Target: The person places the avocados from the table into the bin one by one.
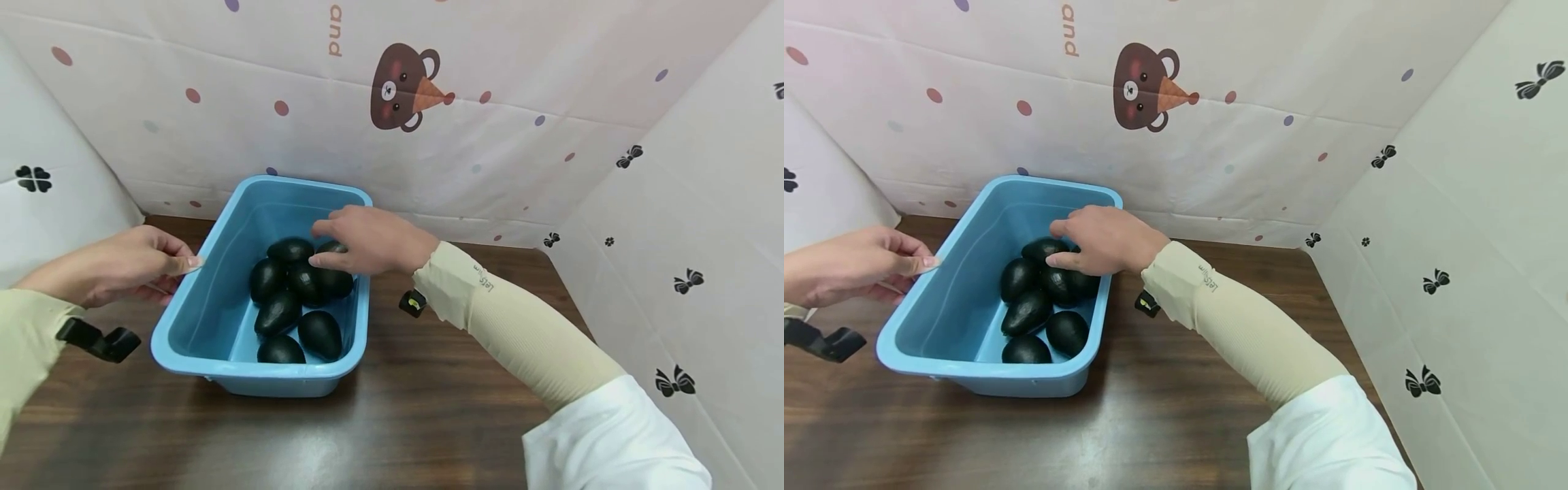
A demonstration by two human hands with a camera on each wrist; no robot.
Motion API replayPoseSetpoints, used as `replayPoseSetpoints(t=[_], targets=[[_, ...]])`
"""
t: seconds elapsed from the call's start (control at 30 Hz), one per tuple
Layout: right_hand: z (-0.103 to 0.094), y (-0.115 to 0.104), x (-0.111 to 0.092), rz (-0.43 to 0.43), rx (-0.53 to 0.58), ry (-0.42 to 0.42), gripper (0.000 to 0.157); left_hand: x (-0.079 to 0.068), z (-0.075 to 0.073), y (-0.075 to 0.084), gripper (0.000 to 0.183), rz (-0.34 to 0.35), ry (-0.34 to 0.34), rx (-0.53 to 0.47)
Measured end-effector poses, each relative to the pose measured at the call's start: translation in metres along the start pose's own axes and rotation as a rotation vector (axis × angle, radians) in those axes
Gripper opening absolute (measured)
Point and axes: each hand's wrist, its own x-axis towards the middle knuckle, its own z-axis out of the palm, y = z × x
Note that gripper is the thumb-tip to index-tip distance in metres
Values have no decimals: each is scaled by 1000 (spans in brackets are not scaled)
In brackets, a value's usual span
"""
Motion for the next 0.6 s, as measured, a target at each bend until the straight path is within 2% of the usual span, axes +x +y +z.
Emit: replayPoseSetpoints(t=[0.17, 0.6], targets=[[3, 1, -5, 6, -30, 15, 44, 1, 0, 1, 40, 3, -3, -2], [9, 7, -22, 28, 17, 49, 44, 0, 2, -1, 40, 4, -15, 11]])
